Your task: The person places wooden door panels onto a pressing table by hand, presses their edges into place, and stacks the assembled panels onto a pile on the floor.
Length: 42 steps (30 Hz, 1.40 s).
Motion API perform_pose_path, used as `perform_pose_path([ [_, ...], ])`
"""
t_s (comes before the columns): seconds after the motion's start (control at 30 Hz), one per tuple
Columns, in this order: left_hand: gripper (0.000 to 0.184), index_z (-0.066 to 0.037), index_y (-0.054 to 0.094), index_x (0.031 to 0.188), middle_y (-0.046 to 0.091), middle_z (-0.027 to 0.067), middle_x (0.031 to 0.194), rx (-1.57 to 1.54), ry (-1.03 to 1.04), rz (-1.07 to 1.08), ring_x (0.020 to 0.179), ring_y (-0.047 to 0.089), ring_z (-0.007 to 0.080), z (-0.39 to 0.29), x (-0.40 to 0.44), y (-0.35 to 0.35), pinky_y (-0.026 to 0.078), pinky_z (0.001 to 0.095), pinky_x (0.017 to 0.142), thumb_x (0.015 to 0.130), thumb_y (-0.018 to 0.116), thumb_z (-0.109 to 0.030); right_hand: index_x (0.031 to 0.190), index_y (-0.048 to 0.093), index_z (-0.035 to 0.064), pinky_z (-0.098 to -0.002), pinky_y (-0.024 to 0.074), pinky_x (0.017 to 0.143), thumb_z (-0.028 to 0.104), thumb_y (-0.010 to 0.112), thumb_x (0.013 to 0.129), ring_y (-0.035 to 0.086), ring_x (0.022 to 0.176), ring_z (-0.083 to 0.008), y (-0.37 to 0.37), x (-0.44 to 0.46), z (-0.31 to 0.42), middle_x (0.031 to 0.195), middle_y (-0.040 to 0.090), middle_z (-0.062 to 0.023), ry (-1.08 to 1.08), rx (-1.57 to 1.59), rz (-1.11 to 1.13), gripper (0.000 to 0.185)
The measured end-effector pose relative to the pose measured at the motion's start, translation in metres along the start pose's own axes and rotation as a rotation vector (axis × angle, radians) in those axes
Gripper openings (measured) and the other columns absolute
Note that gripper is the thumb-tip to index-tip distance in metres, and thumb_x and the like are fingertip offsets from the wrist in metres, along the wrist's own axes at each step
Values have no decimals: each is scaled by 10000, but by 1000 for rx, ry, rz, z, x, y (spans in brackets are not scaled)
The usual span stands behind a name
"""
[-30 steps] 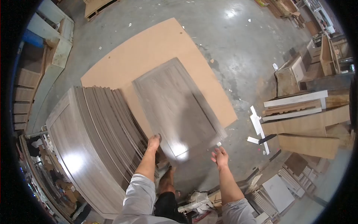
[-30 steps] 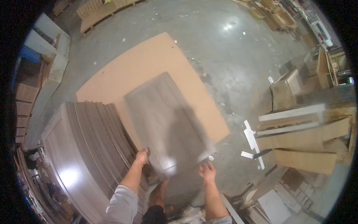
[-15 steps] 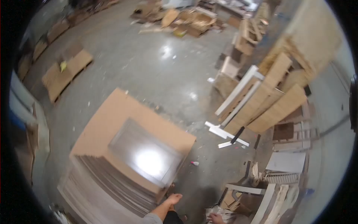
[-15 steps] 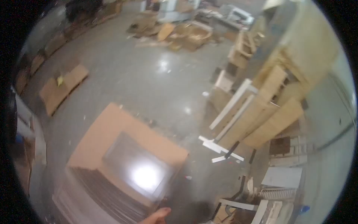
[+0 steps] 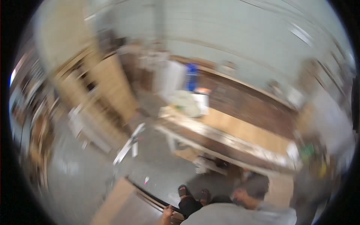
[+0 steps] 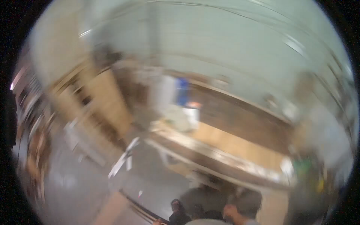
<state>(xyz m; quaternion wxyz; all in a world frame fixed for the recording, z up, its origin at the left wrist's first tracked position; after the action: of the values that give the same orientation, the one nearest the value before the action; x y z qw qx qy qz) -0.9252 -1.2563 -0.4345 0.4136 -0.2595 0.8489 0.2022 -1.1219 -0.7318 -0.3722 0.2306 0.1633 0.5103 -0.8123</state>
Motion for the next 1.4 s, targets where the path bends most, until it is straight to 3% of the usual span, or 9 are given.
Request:
perform_pose_path([
  [0.07, 366, -7, 576, 1140, 655, 72, 812, 1206, 1181, 238, 731, 624, 170, -21, 34, 50, 498, 300, 619, 890, 610, -271, 1001, 661, 63, -415, 504, 841, 371, 491, 884, 652, 950, -319, -41, -68, 26, 995, 687, -146, 398, 153, -74, 370],
  [0.13, 395, 1, 566, 1183, 659, 77, 858, 409, 5, 295, 813, 625, 169, -77, -3, 135, 509, 305, 676, 910, 584, -284, 1019, 695, 80, -319, 546, 703, 302, 658, 792, 680, 813, -196, -10, -89, -23, 922, 711, -96, 652, 455, -274, 320],
  [0.2, 409, -60, 607, 1212, 643, 144, 1172, 1140, 244, 527, 1118, 578, 250, -154, -63, 232, 466, 383, 910, 957, 514, -366, 1016, 694, 53, -330, 540, 676, 298, 620, 809, 682, 768, -211, -17, -143, 5, 854, 711, -95, 829, 870, -493, 329],
  [0.37, 301, 18, 610, 1114, 632, 79, 948, 1031, 746, 966, 839, 583, 154, -220, -94, 371, 465, 279, 820, 946, 579, -230, 1013, 692, 29, -339, 534, 676, 298, 601, 815, 685, 760, -240, 23, -213, 52, 808, 697, -132, 1179, 1239, -849, 346],
  [0.63, 378, 2, 529, 1257, 499, 215, 1314, 1232, 1494, 991, 1229, 439, 387, -262, -148, 599, 325, 455, 1060, 906, 576, -132, 1090, 675, 27, -375, 484, 897, 379, 617, 817, 652, 1011, -299, 63, -271, -36, 1016, 696, -174, 1646, 1187, -1261, 450],
  [0.77, 539, -47, 364, 1422, 377, 211, 1438, 1415, 1541, 920, 1335, 325, 395, -241, -120, 684, 227, 499, 1112, 964, 492, -301, 1193, 614, 5, -370, 449, 959, 418, 625, 818, 610, 1101, -295, 39, -288, -113, 1153, 645, -202, 1708, 1325, -1267, 558],
  [0.93, 615, -161, 280, 1490, 300, 154, 1504, 2075, 1379, 201, 1400, 245, 342, -191, -106, 714, 140, 541, 1123, 983, 344, -502, 1401, 353, -39, -372, 432, 983, 477, 639, 821, 557, 1167, -336, 18, -267, -215, 1248, 576, -240, 1682, 1609, -1405, 827],
  [1.13, 581, -152, 360, 1428, 332, 135, 1478, 2046, 1413, 319, 1352, 304, 348, -199, -100, 716, 183, 555, 1097, 961, 412, -493, 1451, 182, -84, -395, 391, 1033, 366, 739, 792, 510, 1217, -349, 6, -239, -228, 1311, 506, -276, 1459, 1492, -1960, 973],
  [1.4, 591, -110, 348, 1420, 305, 143, 1487, 1944, 1364, 452, 1375, 256, 346, -210, -110, 712, 161, 562, 1101, 933, 488, -414, 1083, 638, -12, -391, 496, 748, 162, 670, 843, 622, 790, -236, -29, -319, -157, 891, 688, -144, 1715, 1059, -1806, 298],
])
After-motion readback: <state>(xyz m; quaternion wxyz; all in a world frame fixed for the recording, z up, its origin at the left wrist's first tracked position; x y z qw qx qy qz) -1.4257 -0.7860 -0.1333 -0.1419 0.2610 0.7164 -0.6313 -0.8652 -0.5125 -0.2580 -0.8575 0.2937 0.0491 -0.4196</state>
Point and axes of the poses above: each hand's wrist, its own x-axis towards the middle knuckle, its own y-axis out of the palm, z = x × y, the point moved 2 cm from there along x, towards the middle knuckle
